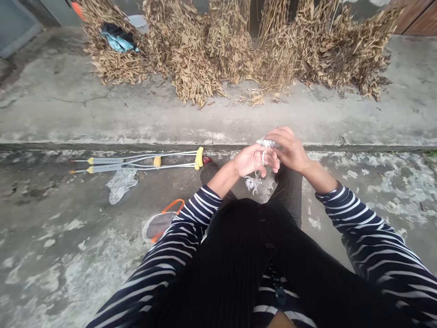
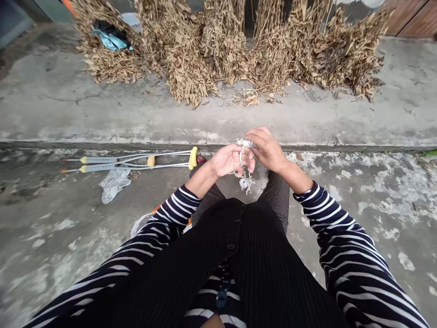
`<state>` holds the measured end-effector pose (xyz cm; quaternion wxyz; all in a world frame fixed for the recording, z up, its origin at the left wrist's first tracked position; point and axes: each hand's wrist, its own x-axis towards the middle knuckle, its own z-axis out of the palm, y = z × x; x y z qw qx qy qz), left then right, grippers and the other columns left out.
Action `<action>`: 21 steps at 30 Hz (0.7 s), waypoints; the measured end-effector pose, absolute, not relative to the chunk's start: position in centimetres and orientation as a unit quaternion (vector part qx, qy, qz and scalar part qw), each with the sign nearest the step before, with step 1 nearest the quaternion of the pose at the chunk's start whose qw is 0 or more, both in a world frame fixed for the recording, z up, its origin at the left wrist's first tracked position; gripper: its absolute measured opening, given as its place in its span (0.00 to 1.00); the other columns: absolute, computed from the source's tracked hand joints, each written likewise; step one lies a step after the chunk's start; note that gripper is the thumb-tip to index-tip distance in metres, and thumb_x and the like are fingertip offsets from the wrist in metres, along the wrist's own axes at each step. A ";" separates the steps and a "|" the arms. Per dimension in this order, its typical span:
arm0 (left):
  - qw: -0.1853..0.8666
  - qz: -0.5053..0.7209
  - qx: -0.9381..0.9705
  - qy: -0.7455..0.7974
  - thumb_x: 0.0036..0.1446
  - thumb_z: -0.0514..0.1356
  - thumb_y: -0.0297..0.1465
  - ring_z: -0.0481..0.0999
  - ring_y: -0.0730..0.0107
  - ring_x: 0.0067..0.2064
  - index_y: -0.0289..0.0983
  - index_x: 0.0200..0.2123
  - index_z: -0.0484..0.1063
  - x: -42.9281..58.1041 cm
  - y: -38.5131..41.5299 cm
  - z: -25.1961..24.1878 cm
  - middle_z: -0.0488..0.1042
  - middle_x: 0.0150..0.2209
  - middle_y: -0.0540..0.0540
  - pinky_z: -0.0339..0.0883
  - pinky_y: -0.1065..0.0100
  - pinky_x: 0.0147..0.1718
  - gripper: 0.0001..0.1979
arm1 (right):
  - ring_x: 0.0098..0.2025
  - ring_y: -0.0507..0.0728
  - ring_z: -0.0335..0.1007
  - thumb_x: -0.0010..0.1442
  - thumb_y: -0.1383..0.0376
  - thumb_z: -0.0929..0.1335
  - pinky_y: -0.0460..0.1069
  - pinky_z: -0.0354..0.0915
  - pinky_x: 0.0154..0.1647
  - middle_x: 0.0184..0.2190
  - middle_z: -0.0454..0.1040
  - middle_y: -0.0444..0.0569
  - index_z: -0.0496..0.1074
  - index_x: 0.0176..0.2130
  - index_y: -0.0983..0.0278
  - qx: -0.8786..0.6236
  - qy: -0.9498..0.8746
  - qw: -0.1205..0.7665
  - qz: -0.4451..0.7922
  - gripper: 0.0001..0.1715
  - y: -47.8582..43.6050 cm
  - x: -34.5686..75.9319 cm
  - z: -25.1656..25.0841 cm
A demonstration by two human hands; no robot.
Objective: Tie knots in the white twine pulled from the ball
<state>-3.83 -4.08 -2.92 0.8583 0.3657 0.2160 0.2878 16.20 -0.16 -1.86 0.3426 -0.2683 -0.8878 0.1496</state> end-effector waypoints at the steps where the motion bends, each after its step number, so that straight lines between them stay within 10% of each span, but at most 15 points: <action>1: 0.858 0.289 0.363 0.221 0.63 0.53 0.42 0.82 0.58 0.36 0.33 0.36 0.72 -3.9 -4.1 -3.0 0.80 0.32 0.34 0.70 0.69 0.23 0.17 | 0.54 0.66 0.73 0.67 0.62 0.68 0.66 0.68 0.58 0.50 0.80 0.54 0.77 0.50 0.58 -0.278 -0.884 0.340 0.160 0.12 -0.5 16.2 -2.1; 12: 0.853 0.304 0.340 0.255 0.67 0.51 0.42 0.82 0.60 0.35 0.34 0.36 0.72 -3.7 -4.0 -3.1 0.79 0.31 0.36 0.70 0.69 0.24 0.18 | 0.49 0.63 0.73 0.60 0.64 0.70 0.61 0.71 0.52 0.45 0.81 0.51 0.75 0.43 0.57 -0.380 -0.820 0.381 0.195 0.09 -2.8 14.6 -3.6; 21: 0.812 0.225 0.439 0.313 0.57 0.69 0.42 0.85 0.58 0.45 0.31 0.33 0.77 -8.0 -4.1 -5.6 0.83 0.44 0.30 0.74 0.72 0.27 0.17 | 0.54 0.70 0.72 0.58 0.66 0.70 0.71 0.66 0.62 0.48 0.80 0.52 0.76 0.45 0.58 -0.422 -0.838 0.329 0.107 0.14 -0.5 18.4 -2.6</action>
